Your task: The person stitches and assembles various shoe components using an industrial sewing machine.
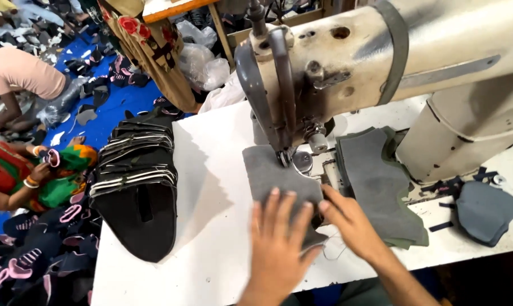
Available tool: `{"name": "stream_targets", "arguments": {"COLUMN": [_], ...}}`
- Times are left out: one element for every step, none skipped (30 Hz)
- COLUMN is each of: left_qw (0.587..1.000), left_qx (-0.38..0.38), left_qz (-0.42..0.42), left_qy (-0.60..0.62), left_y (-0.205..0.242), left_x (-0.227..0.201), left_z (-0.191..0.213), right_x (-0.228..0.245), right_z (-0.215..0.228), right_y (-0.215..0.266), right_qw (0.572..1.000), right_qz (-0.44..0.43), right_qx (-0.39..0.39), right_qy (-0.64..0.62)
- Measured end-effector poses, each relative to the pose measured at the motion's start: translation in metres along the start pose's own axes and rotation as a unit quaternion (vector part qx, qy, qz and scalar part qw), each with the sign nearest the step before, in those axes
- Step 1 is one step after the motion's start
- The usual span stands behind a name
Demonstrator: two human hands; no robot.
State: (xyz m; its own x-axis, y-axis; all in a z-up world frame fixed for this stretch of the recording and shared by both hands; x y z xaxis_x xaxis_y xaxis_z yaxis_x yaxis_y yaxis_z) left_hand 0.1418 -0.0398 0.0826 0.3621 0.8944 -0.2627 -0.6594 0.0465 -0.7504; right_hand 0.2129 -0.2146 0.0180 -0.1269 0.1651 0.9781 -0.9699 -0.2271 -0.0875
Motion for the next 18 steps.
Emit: {"name": "stream_targets", "arguments": {"left_qw": [0.999,0.999,0.999,0.999,0.999,0.993,0.974,0.974,0.952,0.922,0.921,0.935,0.947,0.948,0.966,0.979,0.980,0.983], "left_qx": [0.030,0.032,0.015,-0.008,-0.011,-0.042,-0.072,-0.077,-0.085,-0.090,-0.092,-0.081,-0.070,-0.070,-0.077,-0.080,-0.076,-0.089], "left_qz": [-0.038,-0.037,-0.030,-0.026,-0.028,0.064,0.155,0.155,0.231,0.306,0.307,0.283,0.259,0.258,0.199,0.141,0.140,0.107], "left_qy": [0.007,0.007,0.022,0.039,0.042,0.094,0.146,0.146,0.184,0.221,0.222,0.198,0.174,0.173,0.148,0.122,0.121,0.122], "left_y": [0.013,0.023,0.033,0.039,0.033,0.029,0.026,0.010,-0.006,-0.020,-0.017,-0.015,-0.014,-0.011,-0.008,-0.003,-0.003,-0.002], "left_x": [-0.006,0.000,0.006,0.011,0.016,0.022,0.028,0.025,0.025,0.024,0.022,0.019,0.017,0.009,-0.001,-0.010,-0.010,-0.012], "left_z": [-0.006,-0.010,-0.012,-0.018,-0.016,-0.012,-0.009,-0.005,-0.001,0.004,0.004,0.004,0.003,0.002,0.002,0.001,0.000,-0.001], "right_x": [-0.012,-0.014,-0.016,-0.016,-0.017,-0.019,-0.020,-0.020,-0.022,-0.024,-0.019,-0.015,-0.011,-0.012,-0.012,-0.015,-0.012,-0.009], "right_z": [0.001,-0.001,-0.004,-0.003,-0.004,-0.004,-0.004,-0.008,-0.010,-0.013,-0.014,-0.016,-0.017,-0.018,-0.018,-0.019,-0.020,-0.020], "right_y": [0.000,0.000,0.001,-0.003,-0.007,-0.009,-0.011,-0.015,-0.020,-0.022,-0.021,-0.021,-0.021,-0.018,-0.016,-0.011,-0.013,-0.012], "right_qw": [0.998,0.998,0.996,0.993,0.994,0.996,0.997,0.997,0.997,0.988,0.988,0.991,0.992,0.993,0.992,0.991,0.991,0.997], "right_qz": [0.007,0.005,-0.006,-0.011,-0.008,-0.012,-0.016,-0.012,-0.017,-0.024,-0.023,-0.034,-0.046,-0.045,-0.025,-0.007,-0.010,0.013], "right_qx": [0.004,0.005,0.018,0.029,0.026,0.041,0.057,0.058,0.052,0.045,0.046,0.044,0.042,0.042,0.020,-0.003,-0.004,0.008], "right_qy": [-0.060,-0.061,-0.087,-0.110,-0.108,-0.077,-0.047,-0.044,0.051,0.143,0.145,0.125,0.105,0.103,0.119,0.133,0.130,0.072]}}
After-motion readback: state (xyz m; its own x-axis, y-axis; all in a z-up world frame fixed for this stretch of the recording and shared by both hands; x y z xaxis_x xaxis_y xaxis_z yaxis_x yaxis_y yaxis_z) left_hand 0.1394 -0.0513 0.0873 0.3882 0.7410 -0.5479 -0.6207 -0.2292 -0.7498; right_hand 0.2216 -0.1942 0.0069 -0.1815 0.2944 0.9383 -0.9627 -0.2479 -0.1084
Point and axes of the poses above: each hand's wrist, its own y-axis away from the middle knuckle, its own z-axis out of the back of the hand, x = y × z, the point moved 2 cm from there along -y, towards the middle knuckle, and after that the axes turned 7 degrees about -x, right-handed, at the moved point
